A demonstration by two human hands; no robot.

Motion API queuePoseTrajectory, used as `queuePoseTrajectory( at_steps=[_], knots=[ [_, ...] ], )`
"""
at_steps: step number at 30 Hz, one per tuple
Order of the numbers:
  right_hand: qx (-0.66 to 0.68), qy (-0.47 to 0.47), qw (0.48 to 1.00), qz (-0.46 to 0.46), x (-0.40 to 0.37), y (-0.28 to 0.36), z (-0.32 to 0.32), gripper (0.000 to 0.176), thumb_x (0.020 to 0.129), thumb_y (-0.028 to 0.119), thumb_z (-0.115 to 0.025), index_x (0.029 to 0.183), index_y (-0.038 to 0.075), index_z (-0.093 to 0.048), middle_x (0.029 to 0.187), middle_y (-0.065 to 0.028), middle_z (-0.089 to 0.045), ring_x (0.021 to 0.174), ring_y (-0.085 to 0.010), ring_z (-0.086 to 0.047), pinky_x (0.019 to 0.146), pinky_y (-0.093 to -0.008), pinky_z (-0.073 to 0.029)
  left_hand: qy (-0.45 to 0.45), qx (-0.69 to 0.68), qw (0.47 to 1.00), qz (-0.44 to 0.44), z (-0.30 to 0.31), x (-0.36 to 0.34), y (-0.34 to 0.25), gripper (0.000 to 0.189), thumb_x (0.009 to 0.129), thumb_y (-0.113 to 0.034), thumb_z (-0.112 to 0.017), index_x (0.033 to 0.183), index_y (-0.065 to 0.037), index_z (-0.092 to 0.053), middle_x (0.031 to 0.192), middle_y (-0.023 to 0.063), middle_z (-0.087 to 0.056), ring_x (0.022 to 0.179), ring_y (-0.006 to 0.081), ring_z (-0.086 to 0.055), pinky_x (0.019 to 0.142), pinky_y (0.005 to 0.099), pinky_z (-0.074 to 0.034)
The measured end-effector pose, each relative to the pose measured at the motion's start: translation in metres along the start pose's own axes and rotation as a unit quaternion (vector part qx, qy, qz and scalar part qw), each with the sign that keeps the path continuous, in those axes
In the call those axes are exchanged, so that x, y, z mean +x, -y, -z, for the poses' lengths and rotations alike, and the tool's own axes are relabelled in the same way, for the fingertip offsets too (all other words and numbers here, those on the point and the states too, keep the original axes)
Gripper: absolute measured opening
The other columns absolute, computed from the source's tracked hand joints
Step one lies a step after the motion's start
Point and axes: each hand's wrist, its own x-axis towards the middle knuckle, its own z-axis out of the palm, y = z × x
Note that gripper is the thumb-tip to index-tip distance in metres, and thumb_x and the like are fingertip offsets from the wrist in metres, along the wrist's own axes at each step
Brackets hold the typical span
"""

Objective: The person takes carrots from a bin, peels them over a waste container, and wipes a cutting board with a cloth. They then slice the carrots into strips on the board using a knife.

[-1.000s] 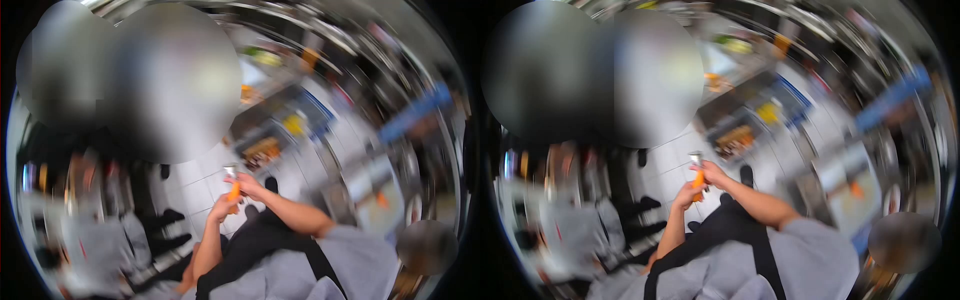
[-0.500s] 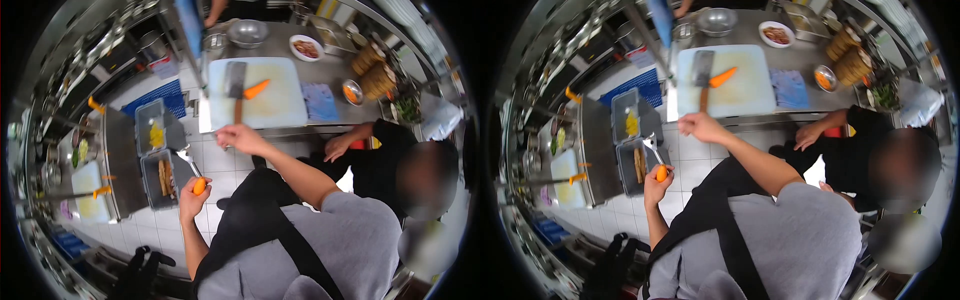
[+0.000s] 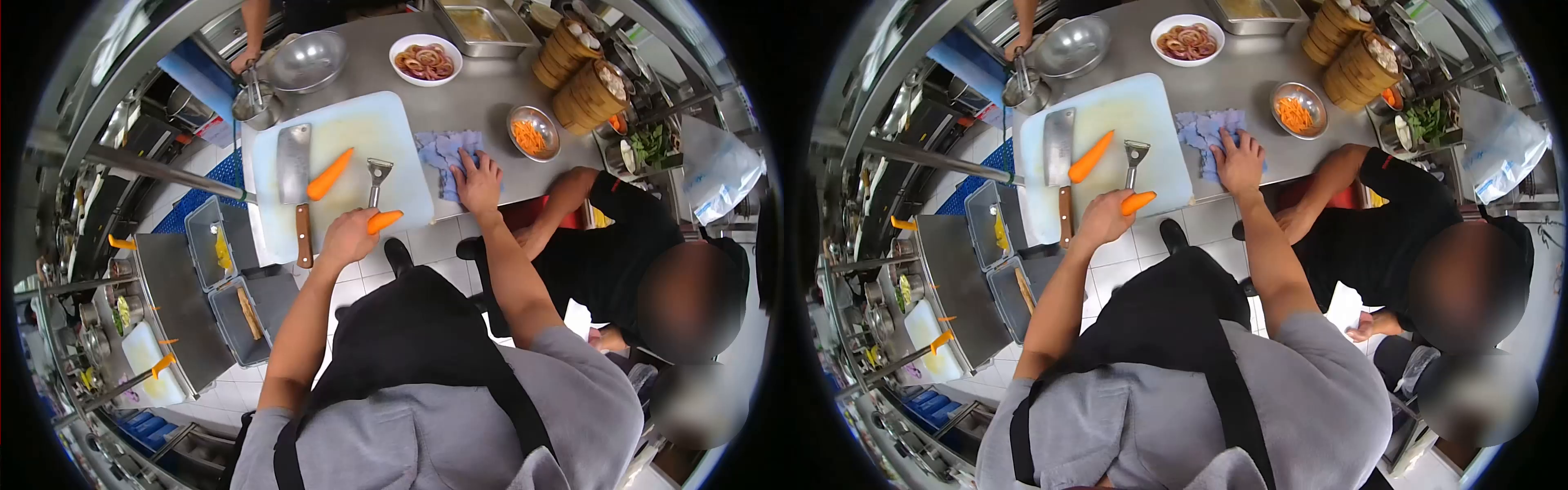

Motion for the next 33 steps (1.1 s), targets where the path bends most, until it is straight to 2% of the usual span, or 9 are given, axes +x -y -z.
queuePoseTrajectory(
  at_steps=[2, 5, 7, 9, 12, 21, 24, 27, 33],
  knots=[
    [0.089, -0.01, 0.995, 0.045, 0.009, -0.008, -0.015, 0.029, 0.093, 0.025, -0.067, 0.119, 0.015, -0.067, 0.114, -0.0156, -0.061, 0.111, -0.04, -0.059, 0.093, -0.052, -0.048, 0.036, -0.004, 0.999, 0.019, 0.0, 0.009, -0.007, 0.026, 0.084, -0.017, -0.062, 0.108, -0.008, -0.067, 0.102, 0.02, -0.069, 0.098, 0.0426, -0.064, 0.087, 0.0504, -0.051],
    [0.202, 0.026, 0.979, 0.004, 0.033, 0.024, 0.001, 0.025, 0.09, 0.023, -0.07, 0.114, 0.015, -0.068, 0.114, -0.0148, -0.062, 0.104, -0.0375, -0.064, 0.089, -0.0473, -0.052, 0.071, -0.014, 0.997, 0.033, -0.005, 0.02, -0.001, 0.026, 0.084, -0.017, -0.062, 0.108, -0.007, -0.067, 0.101, 0.0215, -0.07, 0.098, 0.0434, -0.065, 0.088, 0.0513, -0.05],
    [0.242, 0.009, 0.963, 0.118, 0.038, 0.071, 0.026, 0.03, 0.089, 0.022, -0.071, 0.118, 0.015, -0.067, 0.11, -0.0153, -0.063, 0.092, -0.0389, -0.065, 0.081, -0.046, -0.055, 0.073, -0.024, 0.997, 0.03, -0.004, 0.024, 0.002, 0.026, 0.084, -0.017, -0.061, 0.108, -0.007, -0.067, 0.101, 0.0221, -0.07, 0.098, 0.0436, -0.065, 0.089, 0.0516, -0.05],
    [0.22, 0.04, 0.946, 0.234, 0.041, 0.1, 0.007, 0.03, 0.087, 0.025, -0.072, 0.116, 0.02, -0.066, 0.114, -0.0131, -0.063, 0.102, -0.0356, -0.065, 0.089, -0.0457, -0.053, 0.092, -0.03, 0.994, 0.046, -0.002, 0.026, -0.001, 0.028, 0.083, -0.015, -0.061, 0.109, -0.006, -0.068, 0.101, 0.0229, -0.07, 0.099, 0.0443, -0.065, 0.09, 0.0519, -0.05],
    [0.164, 0.184, 0.94, 0.235, 0.038, 0.125, -0.009, 0.029, 0.088, 0.025, -0.069, 0.116, 0.019, -0.067, 0.117, -0.0132, -0.065, 0.106, -0.0334, -0.066, 0.092, -0.0444, -0.054, 0.061, -0.035, 0.996, 0.063, -0.011, 0.028, 0.006, 0.03, 0.082, -0.014, -0.06, 0.11, -0.006, -0.068, 0.102, 0.0236, -0.071, 0.1, 0.0449, -0.065, 0.091, 0.0522, -0.05],
    [-0.169, 0.362, 0.887, 0.232, 0.092, 0.123, 0.057, 0.027, 0.089, 0.026, -0.063, 0.113, 0.017, -0.071, 0.121, -0.016, -0.066, 0.108, -0.0315, -0.069, 0.092, -0.046, -0.055, 0.06, -0.022, 0.994, 0.087, -0.007, 0.028, -0.004, 0.031, 0.084, -0.014, -0.061, 0.113, -0.005, -0.069, 0.104, 0.0232, -0.071, 0.101, 0.0434, -0.066, 0.092, 0.0511, -0.052],
    [0.024, 0.194, 0.969, 0.149, 0.098, 0.12, 0.067, 0.023, 0.085, 0.028, -0.068, 0.104, 0.016, -0.07, 0.107, -0.017, -0.068, 0.097, -0.0354, -0.07, 0.085, -0.0497, -0.057, 0.074, -0.01, 0.995, 0.073, -0.001, 0.027, -0.004, 0.032, 0.084, -0.013, -0.062, 0.115, -0.006, -0.068, 0.107, 0.0224, -0.071, 0.102, 0.0417, -0.066, 0.093, 0.0503, -0.052],
    [0.034, 0.227, 0.924, 0.306, 0.065, 0.136, 0.007, 0.024, 0.086, 0.03, -0.068, 0.104, 0.015, -0.069, 0.105, -0.0177, -0.069, 0.094, -0.0346, -0.071, 0.083, -0.0482, -0.057, 0.091, 0.002, 0.993, 0.073, -0.005, 0.031, -0.001, 0.035, 0.084, -0.013, -0.062, 0.118, -0.005, -0.067, 0.11, 0.0219, -0.07, 0.104, 0.0408, -0.066, 0.094, 0.0496, -0.051],
    [-0.117, 0.285, 0.906, 0.289, 0.1, 0.109, 0.033, 0.028, 0.087, 0.035, -0.066, 0.105, 0.013, -0.069, 0.107, -0.0205, -0.068, 0.095, -0.0354, -0.07, 0.084, -0.0486, -0.056, 0.092, 0.005, 0.993, 0.066, -0.002, 0.031, 0.0, 0.03, 0.082, -0.013, -0.063, 0.111, -0.004, -0.067, 0.108, 0.0226, -0.07, 0.103, 0.042, -0.066, 0.093, 0.0502, -0.051]
  ],
)
